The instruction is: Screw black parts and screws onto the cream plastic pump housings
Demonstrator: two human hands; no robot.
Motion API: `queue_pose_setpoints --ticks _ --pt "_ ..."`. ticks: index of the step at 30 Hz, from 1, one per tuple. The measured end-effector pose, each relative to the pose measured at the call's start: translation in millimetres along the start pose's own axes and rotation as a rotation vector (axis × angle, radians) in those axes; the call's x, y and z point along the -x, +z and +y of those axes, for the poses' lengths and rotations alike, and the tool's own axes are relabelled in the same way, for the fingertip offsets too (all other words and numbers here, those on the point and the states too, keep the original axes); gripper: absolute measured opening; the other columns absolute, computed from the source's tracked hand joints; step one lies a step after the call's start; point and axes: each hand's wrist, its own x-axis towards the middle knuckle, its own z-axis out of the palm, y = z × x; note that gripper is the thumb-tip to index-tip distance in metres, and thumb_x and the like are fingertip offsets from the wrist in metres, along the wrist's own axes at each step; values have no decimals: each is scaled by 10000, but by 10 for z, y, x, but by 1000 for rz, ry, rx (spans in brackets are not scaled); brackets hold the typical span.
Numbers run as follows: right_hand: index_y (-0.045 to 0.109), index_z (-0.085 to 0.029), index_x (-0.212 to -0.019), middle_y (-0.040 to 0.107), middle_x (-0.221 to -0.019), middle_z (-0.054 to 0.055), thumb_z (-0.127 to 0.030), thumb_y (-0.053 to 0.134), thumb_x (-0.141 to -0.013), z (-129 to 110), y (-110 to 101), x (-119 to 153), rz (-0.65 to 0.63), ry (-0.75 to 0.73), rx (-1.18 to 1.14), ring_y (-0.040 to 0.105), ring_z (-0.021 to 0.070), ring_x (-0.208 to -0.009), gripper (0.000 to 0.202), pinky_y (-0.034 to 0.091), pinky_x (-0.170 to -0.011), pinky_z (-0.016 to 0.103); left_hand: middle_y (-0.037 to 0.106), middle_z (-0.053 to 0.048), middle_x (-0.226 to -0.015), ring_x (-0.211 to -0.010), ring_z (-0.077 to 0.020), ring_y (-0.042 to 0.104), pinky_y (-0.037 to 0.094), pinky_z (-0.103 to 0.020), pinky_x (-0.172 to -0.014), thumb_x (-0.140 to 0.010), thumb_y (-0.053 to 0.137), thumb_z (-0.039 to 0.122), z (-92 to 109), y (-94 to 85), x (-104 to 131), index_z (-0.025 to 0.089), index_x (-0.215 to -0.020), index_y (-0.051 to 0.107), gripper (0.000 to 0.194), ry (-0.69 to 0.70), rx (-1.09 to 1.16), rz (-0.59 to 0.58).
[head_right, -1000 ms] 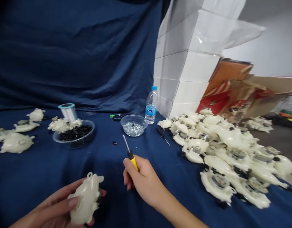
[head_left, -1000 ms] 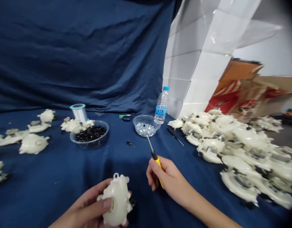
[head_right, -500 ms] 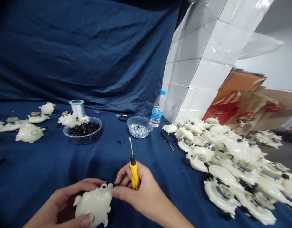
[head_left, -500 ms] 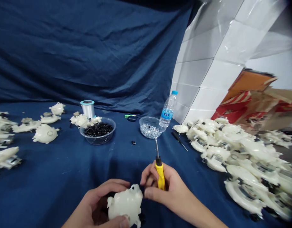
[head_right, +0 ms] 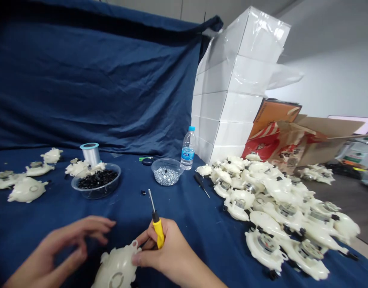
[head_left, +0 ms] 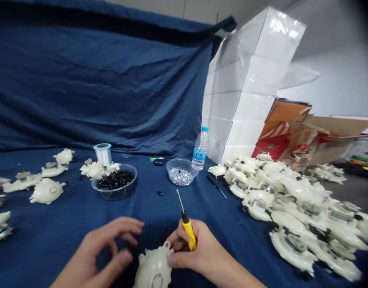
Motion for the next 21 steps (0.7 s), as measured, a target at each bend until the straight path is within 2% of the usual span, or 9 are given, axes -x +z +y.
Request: queue_pose_setpoints --ticks 2,4,6,7,8,10,15,19,21 --pt "360 -219 -711 764 -890 20 -165 921 -480 9 -15 -7 9 7 0 626 105 -660 610 498 -621 241 780 -64 -1039 -926 -314 704 554 -356 -826 -857 641 533 84 -289 -344 271 -971 777 317 120 -329 94" --pt "358 -222 -717 760 -878 17 -178 900 -499 5 -14 -13 12 10 5 623 103 -643 586 505 -602 242 760 -56 -1128 -1082 -307 669 511 -360 -949 -944 513 442 140 -579 -762 211 -1059 750 350 187 -540 123" --pt "350 -224 -712 752 -848 11 -191 877 -506 -2 -5 -22 13 9 14 612 97 -613 566 507 -584 243 752 -32 -1085 -1084 -284 668 490 -360 -982 -995 445 342 135 -794 -1166 145 -1014 747 362 181 -633 38" --pt "345 -225 -706 745 -829 5 -195 867 -499 -2 -2 -29 15 9 21 605 94 -596 563 503 -570 241 745 -26 -1023 -1027 -264 685 504 -369 -961 -1004 480 319 107 -858 -1338 112 -972 741 334 166 -683 -44" --pt "341 -226 -702 740 -821 0 -198 857 -494 -1 0 -36 19 9 30 600 90 -581 557 498 -558 240 742 -58 -998 -943 -216 701 547 -411 -904 -978 599 304 64 -891 -1482 129 -962 715 211 144 -729 -131" --pt "340 -226 -701 734 -815 -4 -205 843 -481 11 -3 -50 24 11 51 592 86 -557 550 491 -547 243 723 -50 -991 -894 -212 704 581 -403 -832 -956 664 316 -49 -880 -1683 130 -1013 691 196 107 -819 -282" --pt "337 -231 -711 729 -835 9 -207 828 -454 59 -39 -83 29 20 96 591 95 -560 555 469 -545 254 698 -62 -1042 -915 -216 690 584 -409 -820 -956 666 315 -263 -720 -1829 135 -1068 671 212 151 -1018 -462" --pt "359 -234 -711 684 -701 -23 -204 823 -460 57 -54 -86 20 23 119 581 110 -564 528 445 -546 255 704 -62 -1052 -951 -218 686 571 -427 -868 -968 649 306 -240 -724 -1770 146 -1056 679 185 286 -1083 -560" --pt "379 -230 -713 660 -657 -40 -207 828 -464 37 -50 -73 24 25 125 578 112 -565 514 442 -553 253 704 -64 -1070 -982 -223 681 560 -439 -898 -973 641 298 -200 -752 -1714 151 -1052 682 172 348 -1105 -565"
